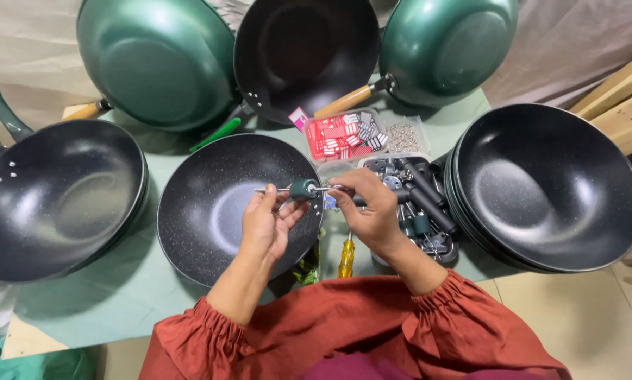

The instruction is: Assembling a handle onto a wok using a screwdriver and screws

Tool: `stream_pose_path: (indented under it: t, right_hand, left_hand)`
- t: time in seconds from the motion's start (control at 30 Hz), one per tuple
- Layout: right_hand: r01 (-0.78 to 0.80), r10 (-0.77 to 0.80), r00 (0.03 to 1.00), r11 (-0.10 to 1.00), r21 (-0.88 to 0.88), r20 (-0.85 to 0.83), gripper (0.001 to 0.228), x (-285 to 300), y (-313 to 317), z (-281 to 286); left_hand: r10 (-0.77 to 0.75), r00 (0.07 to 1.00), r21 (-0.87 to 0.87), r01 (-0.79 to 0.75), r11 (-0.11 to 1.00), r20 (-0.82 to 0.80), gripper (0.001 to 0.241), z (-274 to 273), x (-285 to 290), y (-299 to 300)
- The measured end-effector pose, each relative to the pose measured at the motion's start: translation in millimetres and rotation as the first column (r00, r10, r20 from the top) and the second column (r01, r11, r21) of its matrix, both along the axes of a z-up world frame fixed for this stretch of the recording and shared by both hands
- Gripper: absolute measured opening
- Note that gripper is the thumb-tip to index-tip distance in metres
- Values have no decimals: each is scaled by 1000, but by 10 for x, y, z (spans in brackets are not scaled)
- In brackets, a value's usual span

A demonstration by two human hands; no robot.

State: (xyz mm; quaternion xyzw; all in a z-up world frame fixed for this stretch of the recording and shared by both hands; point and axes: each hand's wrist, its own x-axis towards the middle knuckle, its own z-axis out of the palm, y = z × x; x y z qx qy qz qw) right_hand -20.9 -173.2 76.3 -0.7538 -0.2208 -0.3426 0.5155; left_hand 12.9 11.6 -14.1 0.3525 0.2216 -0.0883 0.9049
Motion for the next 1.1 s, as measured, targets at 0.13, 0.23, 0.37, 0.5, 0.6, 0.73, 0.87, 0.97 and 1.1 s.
stream_pose_path:
  t: [0.13,0.23,0.37,0.5,0.6,0.73,0.87,0.97,1.1]
  right_hand:
    - [-20,21,1000,999,-43,18,9,-9,24,88]
    - [-4,3,1000,999,-42,-25,10,-13,-17,-18]
    - [-41,55,895,998,42,-442,15,154,-197,-426]
    - [-119,280,676,954,274,-682,24,208,-272,-727]
    - [-82,350,638,916,392,-686,24,224,-324,-757]
    - [-79,376,669,894,441,-641,16,254,-552,-700]
    - [-38,343,701,893,448,-625,15,213,-858,-570]
    - [21,283,741,896,443,-608,12,147,-1135,-441]
    - [162,58,735,952,258,-676,12,-24,-1525,-329]
  left_hand:
    - [-29,999,-35,30,999,23,19,-29,57,-57]
    - [-20,999,1,20,1000,30,24,116,-5,-33]
    - [11,987,210,-45,977,162,17,405,-24,-67]
    - [-123,949,503,-43,863,291,11,734,-169,-265]
    - [-311,876,682,-27,731,369,17,918,-235,-360]
    - [-457,738,730,-70,680,496,21,1092,-242,-530]
    - [-544,648,756,-78,650,534,30,1021,-163,-643]
    - [-572,647,791,-81,607,505,35,875,-91,-685]
    - [-657,657,893,-56,447,370,36,840,-83,-757]
